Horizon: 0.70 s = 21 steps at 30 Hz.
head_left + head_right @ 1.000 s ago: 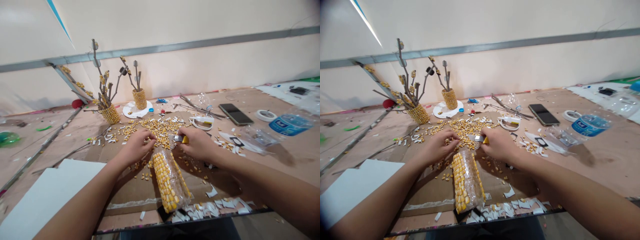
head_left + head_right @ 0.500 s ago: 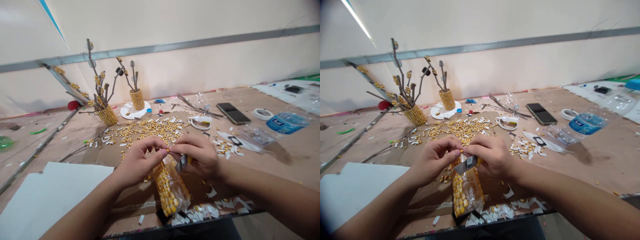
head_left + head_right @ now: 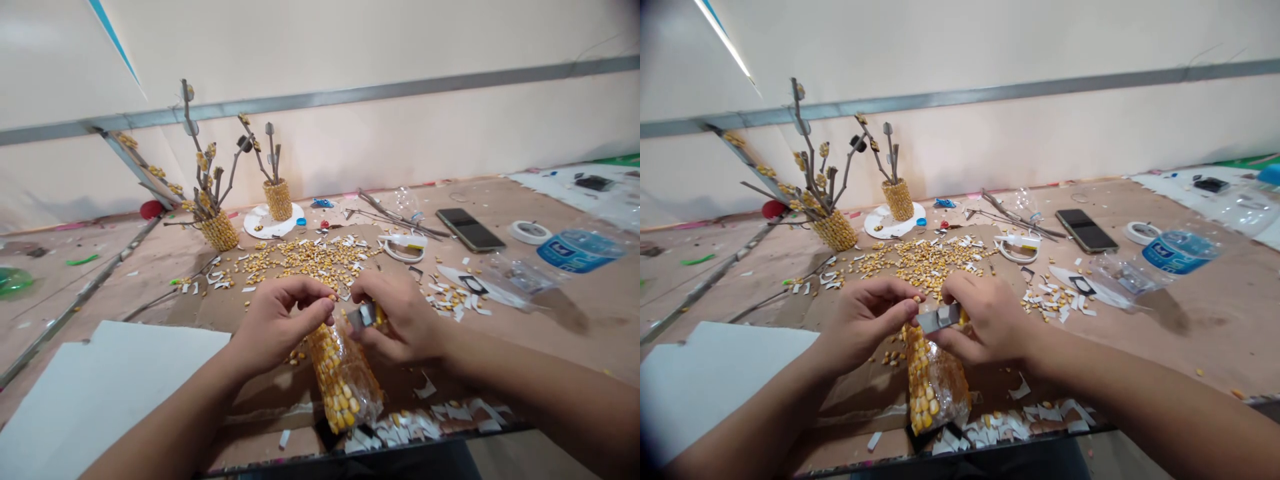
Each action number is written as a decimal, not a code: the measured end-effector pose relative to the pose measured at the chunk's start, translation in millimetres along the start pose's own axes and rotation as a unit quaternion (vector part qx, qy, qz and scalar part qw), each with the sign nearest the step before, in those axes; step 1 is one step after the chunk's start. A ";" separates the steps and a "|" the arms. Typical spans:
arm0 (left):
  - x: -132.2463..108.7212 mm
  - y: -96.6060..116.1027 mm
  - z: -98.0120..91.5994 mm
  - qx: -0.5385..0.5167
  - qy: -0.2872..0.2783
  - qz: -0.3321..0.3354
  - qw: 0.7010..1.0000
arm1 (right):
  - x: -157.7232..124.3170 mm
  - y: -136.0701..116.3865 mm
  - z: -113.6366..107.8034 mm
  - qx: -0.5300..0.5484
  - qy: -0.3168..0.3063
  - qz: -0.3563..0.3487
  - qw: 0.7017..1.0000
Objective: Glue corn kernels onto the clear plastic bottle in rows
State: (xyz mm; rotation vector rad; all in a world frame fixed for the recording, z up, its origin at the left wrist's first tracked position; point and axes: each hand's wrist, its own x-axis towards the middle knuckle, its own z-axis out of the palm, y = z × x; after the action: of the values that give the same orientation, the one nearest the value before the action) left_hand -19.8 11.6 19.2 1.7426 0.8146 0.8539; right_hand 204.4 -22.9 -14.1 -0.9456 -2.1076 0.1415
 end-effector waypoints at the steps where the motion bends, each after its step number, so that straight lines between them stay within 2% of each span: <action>1: -0.2 -0.2 -0.4 -0.036 -0.004 -0.013 0.999 | 0.9 0.2 -0.7 0.005 -0.013 0.005 1.000; 4: -1.6 0.8 0.9 -0.116 -0.019 -0.041 0.992 | 2.5 0.9 -0.9 0.014 -0.037 0.016 0.999; 7: -2.9 2.9 4.0 -0.135 -0.033 -0.048 0.989 | 2.3 0.6 -0.3 0.011 -0.066 0.031 0.997; 11: -4.0 4.3 6.5 -0.106 -0.036 -0.038 0.993 | 1.9 -0.6 -1.0 0.012 -0.091 0.036 0.995; 16: -5.7 2.8 4.6 -0.042 -0.030 0.009 0.999 | 1.7 -2.0 -2.1 -0.009 -0.079 0.030 0.996; 21: -6.0 2.4 3.1 -0.044 -0.039 0.019 0.998 | 1.0 -4.3 -2.0 -0.028 -0.066 0.021 0.997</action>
State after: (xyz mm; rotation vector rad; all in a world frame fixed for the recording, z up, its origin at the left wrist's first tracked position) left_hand -20.0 4.4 19.7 1.7069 0.6849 0.8290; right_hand 202.9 -25.7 -10.5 -1.0402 -2.2233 0.1715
